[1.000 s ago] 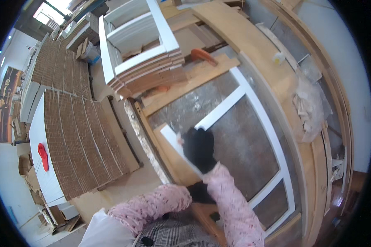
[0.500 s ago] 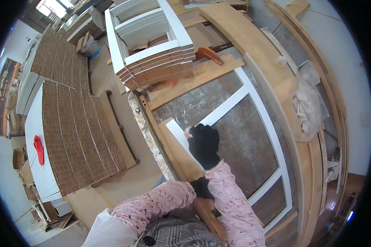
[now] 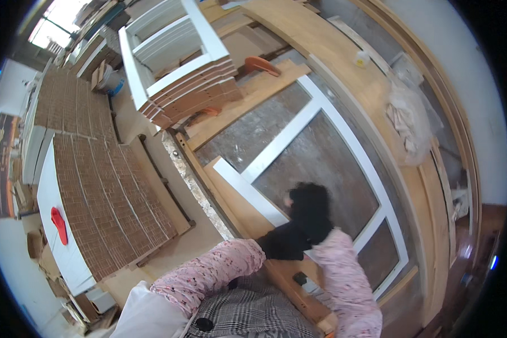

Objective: The person wipes white wooden frames with a cloth on a workbench and stacks them onto a wooden pallet.

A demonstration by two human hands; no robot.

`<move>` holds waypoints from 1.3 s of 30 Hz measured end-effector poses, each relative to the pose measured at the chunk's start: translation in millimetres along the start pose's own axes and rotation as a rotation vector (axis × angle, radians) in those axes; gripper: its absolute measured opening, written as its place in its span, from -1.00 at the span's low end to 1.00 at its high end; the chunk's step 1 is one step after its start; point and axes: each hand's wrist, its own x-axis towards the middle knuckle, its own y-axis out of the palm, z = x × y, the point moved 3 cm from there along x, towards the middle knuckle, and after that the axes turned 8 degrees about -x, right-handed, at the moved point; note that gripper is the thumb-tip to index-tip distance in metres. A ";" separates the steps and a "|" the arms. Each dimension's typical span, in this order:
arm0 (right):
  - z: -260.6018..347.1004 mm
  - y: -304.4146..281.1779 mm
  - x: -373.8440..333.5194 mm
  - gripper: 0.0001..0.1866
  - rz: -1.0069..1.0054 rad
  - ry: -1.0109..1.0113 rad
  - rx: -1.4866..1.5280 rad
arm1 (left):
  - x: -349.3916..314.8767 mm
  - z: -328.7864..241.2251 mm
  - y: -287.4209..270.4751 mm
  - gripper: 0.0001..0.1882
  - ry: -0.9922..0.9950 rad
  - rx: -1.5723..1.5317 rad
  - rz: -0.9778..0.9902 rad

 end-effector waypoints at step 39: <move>22.5 -28.4 -277.7 -0.87 -0.378 1.022 -0.341 | 25.2 -38.2 -19.8 -0.43 -0.005 0.459 0.376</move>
